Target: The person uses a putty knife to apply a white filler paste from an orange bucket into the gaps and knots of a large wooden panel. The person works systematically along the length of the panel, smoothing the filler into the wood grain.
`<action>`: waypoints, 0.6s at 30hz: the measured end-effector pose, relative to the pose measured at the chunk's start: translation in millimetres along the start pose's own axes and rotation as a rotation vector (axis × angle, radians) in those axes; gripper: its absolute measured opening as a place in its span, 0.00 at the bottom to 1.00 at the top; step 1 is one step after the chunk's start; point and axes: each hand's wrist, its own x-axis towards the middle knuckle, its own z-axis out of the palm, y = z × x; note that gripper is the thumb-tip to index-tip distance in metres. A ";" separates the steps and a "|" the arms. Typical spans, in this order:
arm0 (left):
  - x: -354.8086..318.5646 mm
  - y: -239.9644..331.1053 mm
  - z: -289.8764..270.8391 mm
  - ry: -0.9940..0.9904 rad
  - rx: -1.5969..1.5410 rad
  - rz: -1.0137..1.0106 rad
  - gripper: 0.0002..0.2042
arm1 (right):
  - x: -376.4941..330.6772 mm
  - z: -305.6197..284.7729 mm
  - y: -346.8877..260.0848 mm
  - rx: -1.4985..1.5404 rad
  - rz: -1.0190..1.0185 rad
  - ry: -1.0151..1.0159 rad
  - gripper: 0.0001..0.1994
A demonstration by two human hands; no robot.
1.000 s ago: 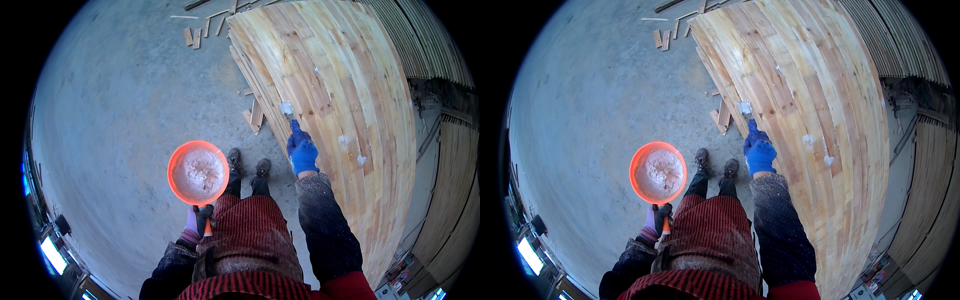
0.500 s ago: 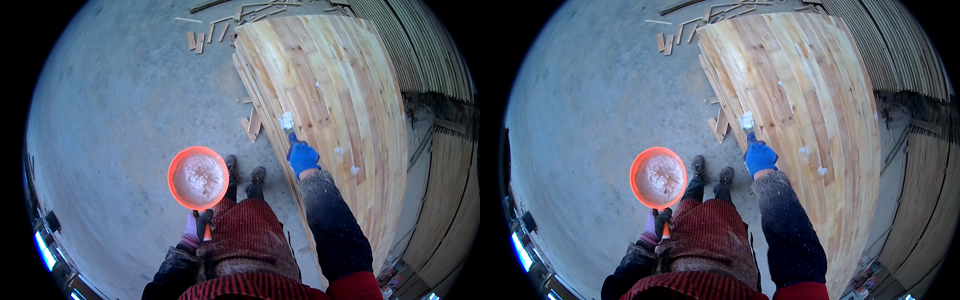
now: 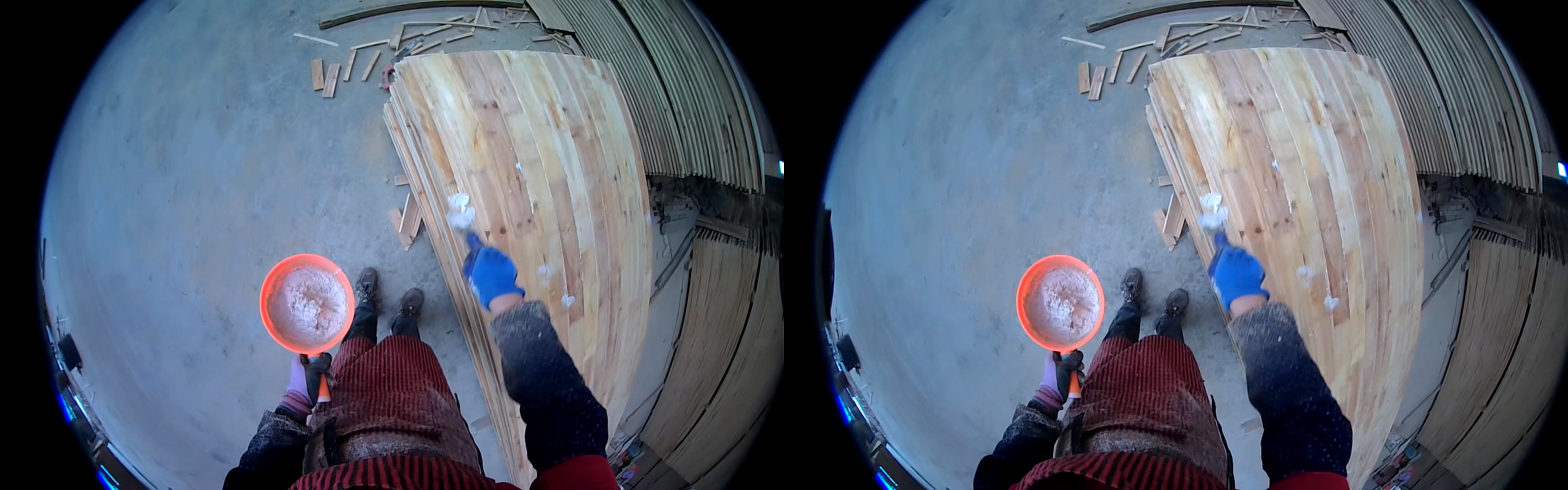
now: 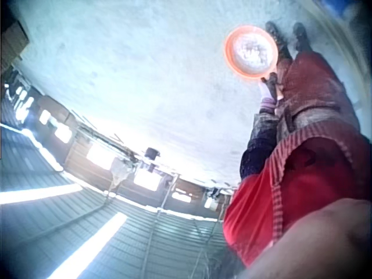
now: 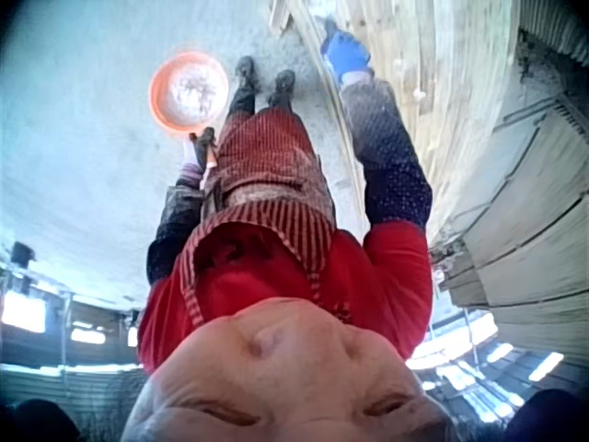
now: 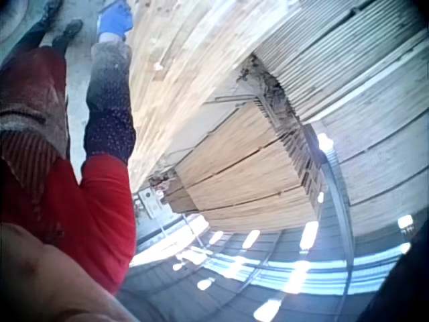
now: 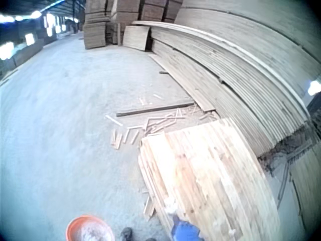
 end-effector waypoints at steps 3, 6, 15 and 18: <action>5.7 -7.7 2.3 -0.034 -0.084 -0.023 0.12 | 17.2 -2.8 9.2 0.105 0.061 0.095 0.20; 5.0 -9.8 -0.2 -0.018 -0.116 0.045 0.11 | 6.3 25.0 7.9 0.023 0.028 0.046 0.17; 9.7 -8.1 -5.6 0.000 0.021 0.008 0.11 | 21.3 47.4 -15.7 0.032 0.098 0.036 0.23; 11.5 -11.5 -8.3 0.016 -0.024 0.001 0.11 | 5.9 3.7 -0.9 -0.011 -0.029 -0.009 0.21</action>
